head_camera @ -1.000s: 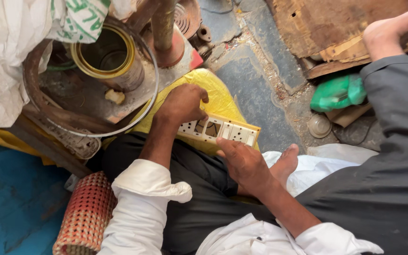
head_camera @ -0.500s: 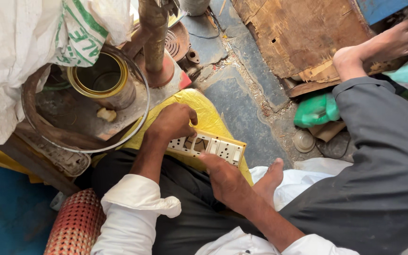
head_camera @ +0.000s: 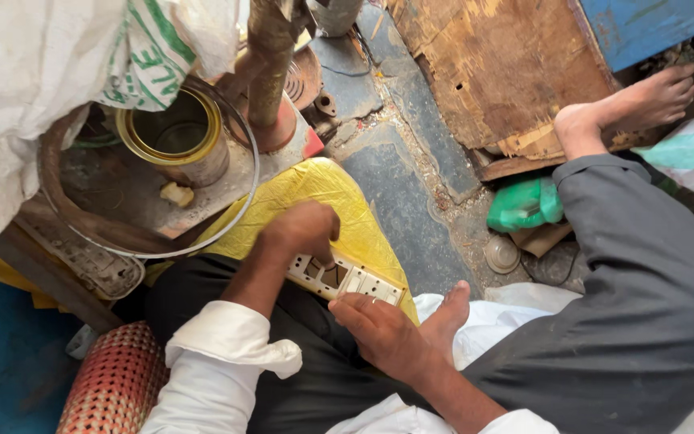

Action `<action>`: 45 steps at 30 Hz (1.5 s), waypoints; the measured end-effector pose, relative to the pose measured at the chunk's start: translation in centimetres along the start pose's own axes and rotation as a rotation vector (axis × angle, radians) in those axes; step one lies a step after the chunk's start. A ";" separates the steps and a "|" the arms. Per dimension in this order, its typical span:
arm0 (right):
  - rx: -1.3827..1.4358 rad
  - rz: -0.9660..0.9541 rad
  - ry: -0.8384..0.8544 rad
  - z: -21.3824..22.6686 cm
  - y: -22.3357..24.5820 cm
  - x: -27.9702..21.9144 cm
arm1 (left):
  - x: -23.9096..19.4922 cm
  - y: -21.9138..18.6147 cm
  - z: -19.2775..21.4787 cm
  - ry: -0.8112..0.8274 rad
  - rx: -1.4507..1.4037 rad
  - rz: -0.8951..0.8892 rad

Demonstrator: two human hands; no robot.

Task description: The person is repairing an electrical switchboard by using a screwdriver to tighten screws, stripping a wire, and adjusting internal components.

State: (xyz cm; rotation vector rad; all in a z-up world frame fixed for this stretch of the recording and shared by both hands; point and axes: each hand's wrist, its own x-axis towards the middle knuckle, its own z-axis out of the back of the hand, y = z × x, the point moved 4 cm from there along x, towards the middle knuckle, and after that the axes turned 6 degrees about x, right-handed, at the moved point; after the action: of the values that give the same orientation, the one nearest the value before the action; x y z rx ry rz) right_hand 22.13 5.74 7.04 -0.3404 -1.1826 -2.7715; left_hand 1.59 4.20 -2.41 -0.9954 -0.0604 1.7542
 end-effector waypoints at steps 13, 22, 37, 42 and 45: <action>0.046 -0.169 -0.017 -0.2 -0.1 0.3 | -1.8 -0.5 2.6 -0.196 0.023 0.184; 0.048 -0.143 -0.047 -0.9 -0.4 -0.3 | -0.1 -1.4 1.0 -0.214 0.110 0.242; -0.053 -0.121 0.000 0.2 1.1 0.3 | 0.2 -2.2 0.3 -0.115 0.076 0.278; 0.122 -0.333 -0.105 0.8 -0.4 1.1 | -0.5 -2.3 1.5 -0.132 0.047 0.216; 0.144 -0.410 -0.177 0.6 -0.8 -0.3 | -0.2 -2.3 0.4 -0.063 0.070 0.173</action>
State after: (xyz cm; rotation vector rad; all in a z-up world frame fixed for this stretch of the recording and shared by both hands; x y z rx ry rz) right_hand 22.38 6.70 6.81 -0.3709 -1.6519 -3.0173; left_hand 3.10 5.18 -0.90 -0.9168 0.0478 1.9319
